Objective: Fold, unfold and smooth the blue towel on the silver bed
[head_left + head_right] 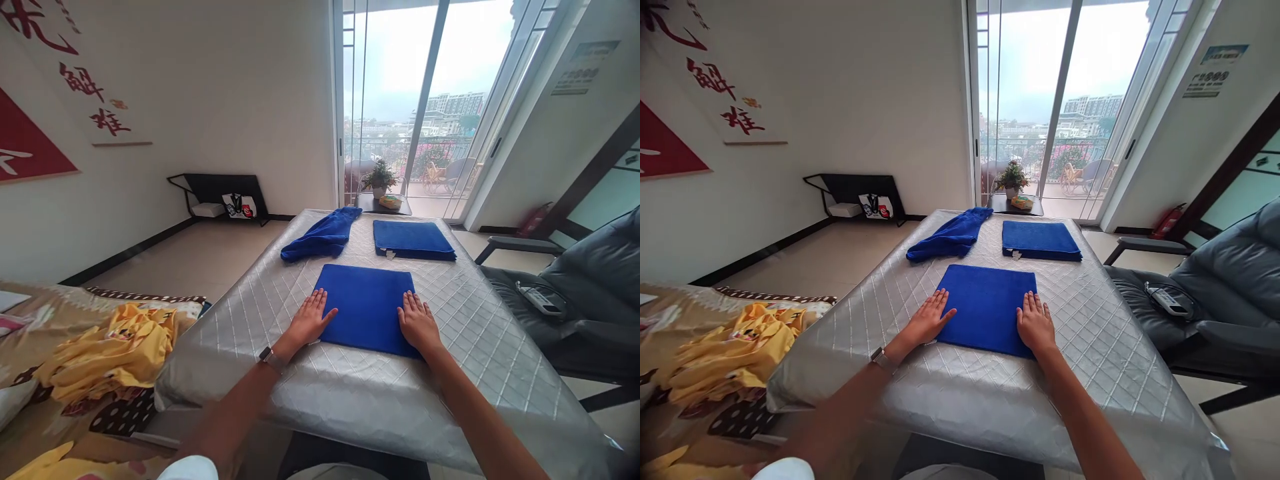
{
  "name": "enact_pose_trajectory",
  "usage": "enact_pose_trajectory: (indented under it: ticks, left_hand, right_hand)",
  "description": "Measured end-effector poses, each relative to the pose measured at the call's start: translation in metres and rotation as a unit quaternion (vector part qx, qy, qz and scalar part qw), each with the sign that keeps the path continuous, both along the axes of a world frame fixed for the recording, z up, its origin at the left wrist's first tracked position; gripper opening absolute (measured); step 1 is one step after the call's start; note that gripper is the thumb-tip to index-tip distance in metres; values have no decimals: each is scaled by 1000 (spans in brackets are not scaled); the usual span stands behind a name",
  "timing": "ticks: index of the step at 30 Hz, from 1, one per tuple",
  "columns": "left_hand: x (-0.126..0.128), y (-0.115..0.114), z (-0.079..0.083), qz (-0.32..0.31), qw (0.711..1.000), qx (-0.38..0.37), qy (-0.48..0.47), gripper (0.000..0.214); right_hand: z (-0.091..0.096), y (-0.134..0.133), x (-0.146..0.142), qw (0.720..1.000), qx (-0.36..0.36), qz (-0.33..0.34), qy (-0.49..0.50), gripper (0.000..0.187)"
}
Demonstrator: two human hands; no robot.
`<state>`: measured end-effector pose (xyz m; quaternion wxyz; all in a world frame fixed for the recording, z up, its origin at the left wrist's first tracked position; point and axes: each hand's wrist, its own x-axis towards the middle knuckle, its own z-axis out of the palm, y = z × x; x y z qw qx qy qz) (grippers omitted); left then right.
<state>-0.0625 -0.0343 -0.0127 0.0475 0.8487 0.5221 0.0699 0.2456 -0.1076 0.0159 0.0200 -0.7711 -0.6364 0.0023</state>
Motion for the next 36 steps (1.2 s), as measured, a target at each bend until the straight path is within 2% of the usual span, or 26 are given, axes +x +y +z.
enact_pose_trajectory:
  ticks: [3,7,11,13,14,18,21,24,26,28,32,36]
  left_hand:
    - [1,-1,0,5,1000,3,-1,84]
    - [-3,3,3,-3,1000,-9,4,85]
    - [3,7,16,19,999,-36,11,85]
    - [21,1,25,17,999,-32,2,85]
    - [35,-5,30,-4,1000,-29,-5,84]
    - [103,-39,40,-166,985,-16,-33,81]
    - [144,-60,37,-252,967,-6,-36,78]
    - [156,-67,28,-267,963,-8,-30,76]
    - [146,-64,24,-260,965,-13,-27,75]
    - [125,-58,22,-241,970,-18,-19,75]
    - [61,-46,22,-132,991,-38,6,77]
    - [4,-48,14,-32,999,-28,16,80]
  right_hand:
    - [0,-24,-5,1000,-4,9,-16,63]
    - [-10,-53,-14,1000,-21,14,3,64]
    - [-15,-62,-19,999,-22,0,38,66]
    - [-13,-61,-19,999,-23,-1,49,66]
    - [-12,-61,-19,998,-25,-2,52,65]
    - [-8,-61,-20,999,-31,0,34,64]
    - [-7,-62,-20,999,-40,9,14,62]
    - [-7,-63,-20,999,-40,10,17,62]
    - [-6,-63,-21,999,-35,5,24,63]
    - [-6,-63,-21,999,-31,1,28,63]
    - [-8,-63,-22,999,-33,-3,29,63]
    - [-12,-62,-20,999,-33,0,25,64]
